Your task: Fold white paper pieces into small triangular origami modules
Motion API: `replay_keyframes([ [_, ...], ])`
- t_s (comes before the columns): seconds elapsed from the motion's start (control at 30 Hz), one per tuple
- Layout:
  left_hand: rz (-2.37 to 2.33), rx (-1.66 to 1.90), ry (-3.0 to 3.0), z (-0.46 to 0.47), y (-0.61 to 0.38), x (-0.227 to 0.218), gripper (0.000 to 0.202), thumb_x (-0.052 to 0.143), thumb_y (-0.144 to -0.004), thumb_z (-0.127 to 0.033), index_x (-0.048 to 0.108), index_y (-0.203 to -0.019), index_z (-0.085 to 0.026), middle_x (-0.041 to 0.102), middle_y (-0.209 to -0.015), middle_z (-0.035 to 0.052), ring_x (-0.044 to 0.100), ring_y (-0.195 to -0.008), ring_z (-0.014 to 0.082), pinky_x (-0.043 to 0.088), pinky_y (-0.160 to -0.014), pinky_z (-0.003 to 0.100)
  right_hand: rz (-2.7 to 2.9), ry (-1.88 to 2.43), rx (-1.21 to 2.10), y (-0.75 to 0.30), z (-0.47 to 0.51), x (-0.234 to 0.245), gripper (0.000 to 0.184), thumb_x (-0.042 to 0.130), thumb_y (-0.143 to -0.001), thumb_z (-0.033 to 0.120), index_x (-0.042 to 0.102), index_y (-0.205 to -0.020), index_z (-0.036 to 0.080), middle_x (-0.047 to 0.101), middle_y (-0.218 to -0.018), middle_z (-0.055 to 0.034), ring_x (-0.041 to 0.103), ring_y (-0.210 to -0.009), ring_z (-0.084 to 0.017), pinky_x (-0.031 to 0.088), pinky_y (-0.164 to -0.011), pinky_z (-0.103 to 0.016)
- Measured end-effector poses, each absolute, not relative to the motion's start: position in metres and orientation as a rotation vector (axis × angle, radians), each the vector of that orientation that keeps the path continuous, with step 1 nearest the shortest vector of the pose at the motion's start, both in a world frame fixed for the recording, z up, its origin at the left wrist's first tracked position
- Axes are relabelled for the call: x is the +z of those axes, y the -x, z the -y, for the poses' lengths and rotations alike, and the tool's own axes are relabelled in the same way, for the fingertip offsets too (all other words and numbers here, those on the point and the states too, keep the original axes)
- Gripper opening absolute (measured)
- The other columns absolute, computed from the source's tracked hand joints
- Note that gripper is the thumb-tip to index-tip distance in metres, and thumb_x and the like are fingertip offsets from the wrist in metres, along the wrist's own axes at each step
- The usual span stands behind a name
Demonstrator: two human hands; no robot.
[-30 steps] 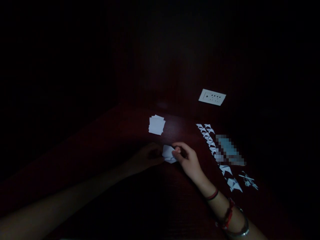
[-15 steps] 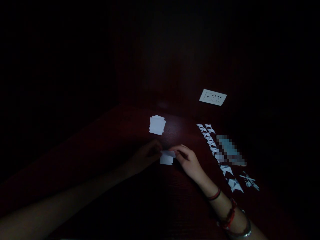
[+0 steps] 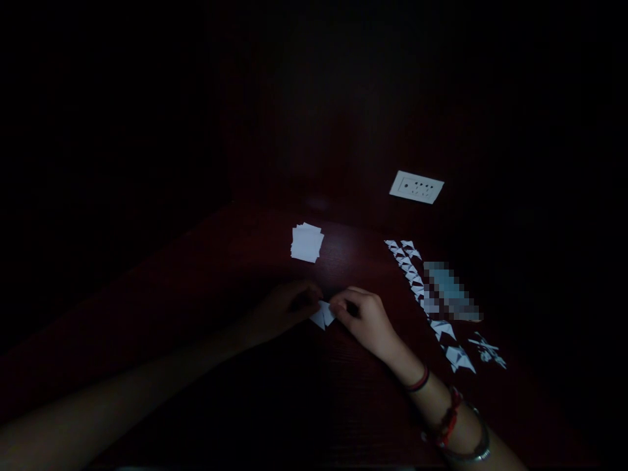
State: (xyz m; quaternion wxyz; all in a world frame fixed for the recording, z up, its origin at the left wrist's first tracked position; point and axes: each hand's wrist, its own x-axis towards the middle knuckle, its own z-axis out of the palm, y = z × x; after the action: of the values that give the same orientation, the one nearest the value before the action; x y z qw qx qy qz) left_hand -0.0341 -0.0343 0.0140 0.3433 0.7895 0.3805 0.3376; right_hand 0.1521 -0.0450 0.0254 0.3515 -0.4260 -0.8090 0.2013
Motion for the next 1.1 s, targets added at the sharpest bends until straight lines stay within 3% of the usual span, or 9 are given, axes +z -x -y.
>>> replay_keyframes([
  [0.23,-1.012,0.934,-2.208,0.039,0.031,0.024,0.009,0.046,-0.082,-0.018,0.054,-0.076,-0.018,0.053,-0.080,-0.0021,0.050,-0.076,0.0117,0.038,-0.069,0.023,2.145,1.071,0.482,-0.149,0.048,0.027,0.011,0.049,-0.073,0.010,0.056,-0.069,0.017,0.051,-0.066,0.0009,0.048,-0.062,-0.010,0.036,-0.059,-0.021],
  [0.57,-0.938,0.925,-2.300,0.043,0.029,0.024,0.009,0.044,-0.082,-0.016,0.050,-0.075,-0.017,0.049,-0.079,-0.0022,0.048,-0.074,0.0113,0.036,-0.068,0.023,2.171,1.034,0.484,-0.146,0.052,0.031,0.012,0.048,-0.066,0.005,0.050,-0.065,0.016,0.047,-0.065,0.0025,0.045,-0.062,-0.009,0.033,-0.059,-0.021],
  [0.9,-1.125,0.980,-1.946,0.033,0.036,0.024,0.016,0.043,-0.082,-0.028,0.048,-0.072,-0.017,0.048,-0.073,-0.0026,0.048,-0.068,0.0122,0.038,-0.061,0.022,2.123,1.059,0.445,-0.162,0.046,0.038,0.012,0.047,-0.067,0.007,0.045,-0.061,0.017,0.046,-0.063,0.0024,0.043,-0.059,-0.009,0.032,-0.054,-0.020],
  [1.1,-1.186,0.963,-1.729,0.026,0.038,0.019,0.021,0.043,-0.081,-0.036,0.047,-0.072,-0.017,0.049,-0.068,-0.0030,0.048,-0.062,0.0122,0.038,-0.057,0.023,2.022,1.017,0.438,-0.166,0.042,0.040,0.008,0.049,-0.074,0.013,0.054,-0.079,0.017,0.051,-0.073,-0.0001,0.048,-0.068,-0.011,0.038,-0.062,-0.022],
])
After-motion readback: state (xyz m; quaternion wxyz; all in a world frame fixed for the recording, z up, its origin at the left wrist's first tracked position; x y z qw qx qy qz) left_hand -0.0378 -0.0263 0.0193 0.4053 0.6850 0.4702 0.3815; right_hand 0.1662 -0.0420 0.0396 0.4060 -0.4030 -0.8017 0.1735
